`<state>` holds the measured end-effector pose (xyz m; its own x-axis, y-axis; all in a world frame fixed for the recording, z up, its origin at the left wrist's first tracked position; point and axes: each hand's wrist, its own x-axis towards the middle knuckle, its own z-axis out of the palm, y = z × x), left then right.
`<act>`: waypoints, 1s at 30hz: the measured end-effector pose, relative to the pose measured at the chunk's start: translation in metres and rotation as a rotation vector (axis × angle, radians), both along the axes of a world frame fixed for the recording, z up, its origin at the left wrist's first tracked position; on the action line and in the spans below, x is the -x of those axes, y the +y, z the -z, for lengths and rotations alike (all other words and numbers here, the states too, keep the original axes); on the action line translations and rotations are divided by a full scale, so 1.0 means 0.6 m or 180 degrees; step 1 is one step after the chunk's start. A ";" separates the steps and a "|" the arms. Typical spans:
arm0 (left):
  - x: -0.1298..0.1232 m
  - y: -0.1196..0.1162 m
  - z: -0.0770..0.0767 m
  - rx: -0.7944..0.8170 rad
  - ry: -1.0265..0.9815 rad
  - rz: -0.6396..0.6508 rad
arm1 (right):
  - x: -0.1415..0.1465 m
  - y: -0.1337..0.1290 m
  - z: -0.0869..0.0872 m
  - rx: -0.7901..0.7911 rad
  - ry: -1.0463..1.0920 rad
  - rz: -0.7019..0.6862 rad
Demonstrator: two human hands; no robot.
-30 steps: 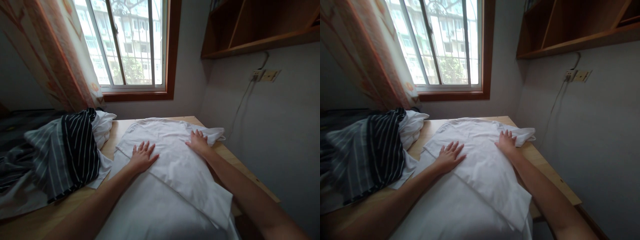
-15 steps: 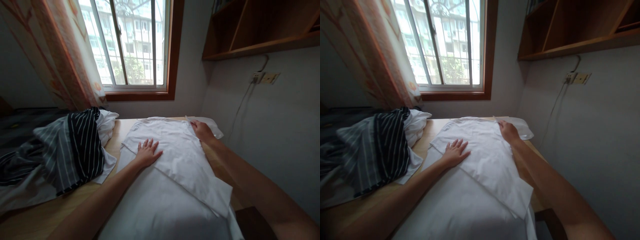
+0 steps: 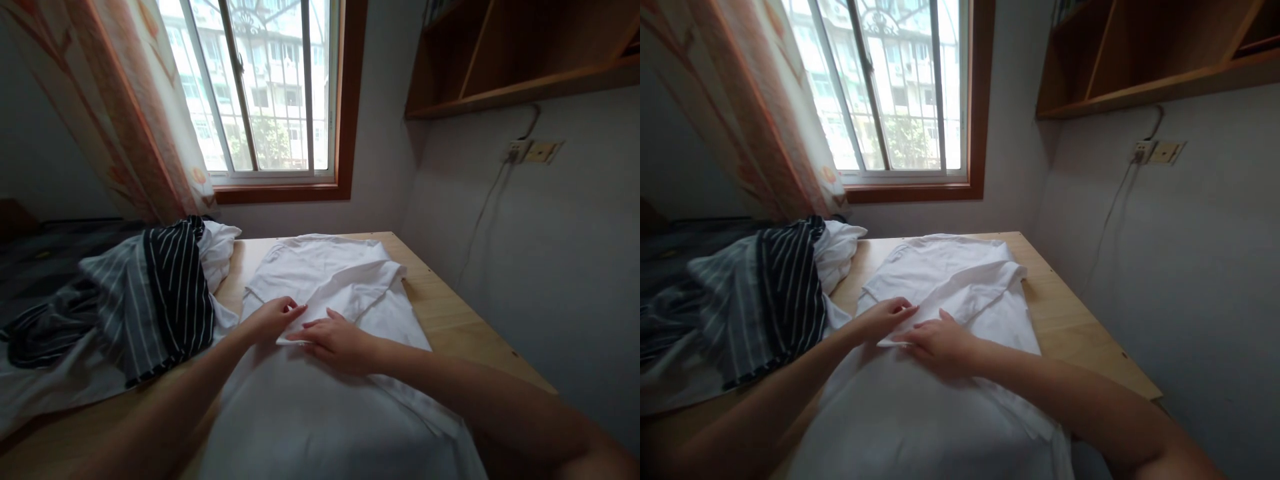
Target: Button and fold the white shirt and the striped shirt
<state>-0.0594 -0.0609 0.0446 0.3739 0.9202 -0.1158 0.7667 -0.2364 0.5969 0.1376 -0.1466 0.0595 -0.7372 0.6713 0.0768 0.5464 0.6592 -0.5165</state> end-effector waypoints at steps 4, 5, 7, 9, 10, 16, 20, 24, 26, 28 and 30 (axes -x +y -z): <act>0.001 -0.011 0.017 0.0116 0.0141 0.0214 | -0.040 0.017 -0.028 0.0161 0.0211 -0.0516; 0.003 -0.010 0.018 0.0148 0.0069 0.0212 | -0.067 0.032 -0.035 0.0185 0.0379 -0.0422; 0.008 -0.008 0.017 0.0109 -0.0090 0.0088 | -0.138 0.071 -0.043 -0.0056 0.0705 0.0123; 0.012 -0.007 0.011 -0.0052 -0.0178 -0.0085 | -0.220 0.114 -0.037 -0.0535 0.0663 0.1091; 0.014 -0.006 0.007 -0.0129 -0.0197 -0.0160 | -0.258 0.134 -0.028 -0.0779 0.0425 0.1724; 0.009 -0.012 -0.011 -0.0523 -0.0158 -0.0527 | -0.354 0.193 0.063 -0.0493 -0.0738 0.3752; 0.011 -0.019 -0.030 -0.0888 -0.0148 -0.0529 | -0.339 0.201 0.093 -0.0821 -0.0883 0.3837; 0.041 -0.021 -0.063 -0.0993 -0.0191 -0.0519 | -0.342 0.203 0.099 -0.1071 -0.0956 0.3833; 0.063 -0.020 -0.075 -0.0871 -0.0138 -0.0500 | -0.344 0.203 0.100 -0.1233 -0.0928 0.3826; 0.081 -0.021 -0.080 -0.0671 -0.0001 -0.0456 | -0.341 0.203 0.101 -0.1394 -0.0929 0.3777; 0.092 -0.024 -0.079 -0.0422 0.0227 -0.0363 | -0.336 0.203 0.102 -0.1465 -0.0969 0.3641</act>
<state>-0.1145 -0.0753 0.0918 0.2615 0.9651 -0.0133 0.8323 -0.2185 0.5094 0.3395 -0.0249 -0.0018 0.2146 0.8903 0.4015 0.9761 -0.1812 -0.1201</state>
